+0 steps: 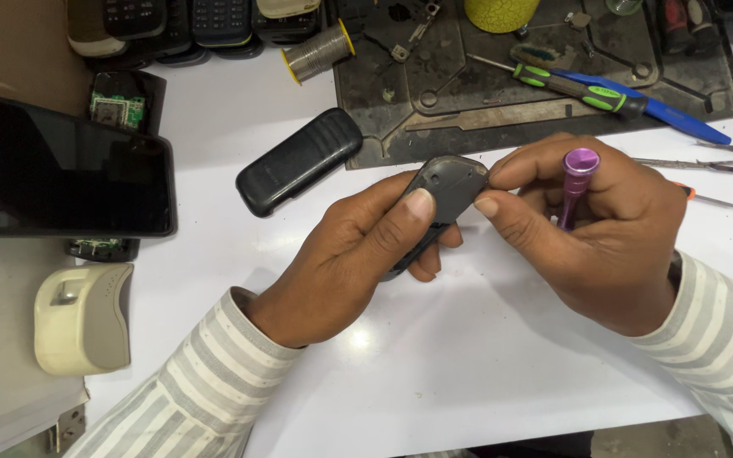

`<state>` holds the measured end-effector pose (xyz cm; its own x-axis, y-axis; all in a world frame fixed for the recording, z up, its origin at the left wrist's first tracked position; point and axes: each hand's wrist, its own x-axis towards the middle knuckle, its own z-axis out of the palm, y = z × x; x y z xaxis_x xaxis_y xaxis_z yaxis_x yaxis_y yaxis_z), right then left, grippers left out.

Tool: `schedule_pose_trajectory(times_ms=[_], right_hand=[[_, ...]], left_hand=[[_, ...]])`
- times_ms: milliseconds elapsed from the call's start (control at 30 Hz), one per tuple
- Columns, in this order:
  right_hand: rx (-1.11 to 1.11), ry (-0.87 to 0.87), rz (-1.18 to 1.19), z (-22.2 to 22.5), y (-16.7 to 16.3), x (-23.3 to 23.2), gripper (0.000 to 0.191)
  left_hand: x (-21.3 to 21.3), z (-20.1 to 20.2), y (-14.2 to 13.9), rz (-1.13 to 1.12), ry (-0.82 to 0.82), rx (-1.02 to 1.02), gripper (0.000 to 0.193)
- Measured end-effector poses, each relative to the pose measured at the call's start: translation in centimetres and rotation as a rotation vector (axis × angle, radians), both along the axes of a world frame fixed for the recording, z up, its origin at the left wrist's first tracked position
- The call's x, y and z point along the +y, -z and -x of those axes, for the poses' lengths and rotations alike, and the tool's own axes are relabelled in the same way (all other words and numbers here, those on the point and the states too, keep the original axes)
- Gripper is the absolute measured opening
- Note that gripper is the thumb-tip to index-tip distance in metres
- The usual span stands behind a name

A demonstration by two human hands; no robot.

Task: The person picks up a feature phone, pries off its back cover, and uses a screwdriver to work on the internal board. They remove the battery cover and keypad assembly, then lift out the blue main circuit board and hold it up.

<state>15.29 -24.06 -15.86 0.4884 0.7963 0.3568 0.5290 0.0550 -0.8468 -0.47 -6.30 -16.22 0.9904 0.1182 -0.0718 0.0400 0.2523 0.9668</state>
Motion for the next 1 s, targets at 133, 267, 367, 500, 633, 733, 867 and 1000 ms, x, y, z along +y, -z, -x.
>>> schedule_pose_trajectory(times_ms=[133,267,367,500,633,733,867,1000], right_hand=[[-0.072,0.026,0.017,0.0,-0.2,0.1,0.014],[-0.076,0.013,0.023,0.0,-0.4,0.1,0.012],[-0.067,-0.011,0.033,-0.1,-0.5,0.1,0.011],[0.136,-0.073,0.024,-0.2,-0.2,0.2,0.009],[0.241,-0.084,0.101,-0.5,-0.1,0.1,0.009],[0.229,-0.110,0.124,-0.8,0.0,0.2,0.007],[0.267,-0.148,0.113,-1.0,0.1,0.2,0.005],[0.340,-0.182,0.074,-1.3,0.2,0.2,0.005]], left_hand=[[-0.2,0.0,0.1,-0.055,-0.015,-0.035,0.060],[-0.2,0.1,0.2,-0.117,-0.023,-0.028,0.062],[-0.3,0.2,0.1,-0.154,-0.031,-0.006,0.062],[-0.2,0.2,0.1,-0.168,-0.031,0.001,0.061],[-0.1,0.2,0.1,-0.155,-0.023,0.001,0.059],[-0.1,0.0,0.3,-0.133,-0.015,-0.008,0.058],[0.1,0.0,0.3,-0.112,-0.005,-0.012,0.057],[0.1,0.0,0.3,-0.075,-0.005,-0.011,0.057]])
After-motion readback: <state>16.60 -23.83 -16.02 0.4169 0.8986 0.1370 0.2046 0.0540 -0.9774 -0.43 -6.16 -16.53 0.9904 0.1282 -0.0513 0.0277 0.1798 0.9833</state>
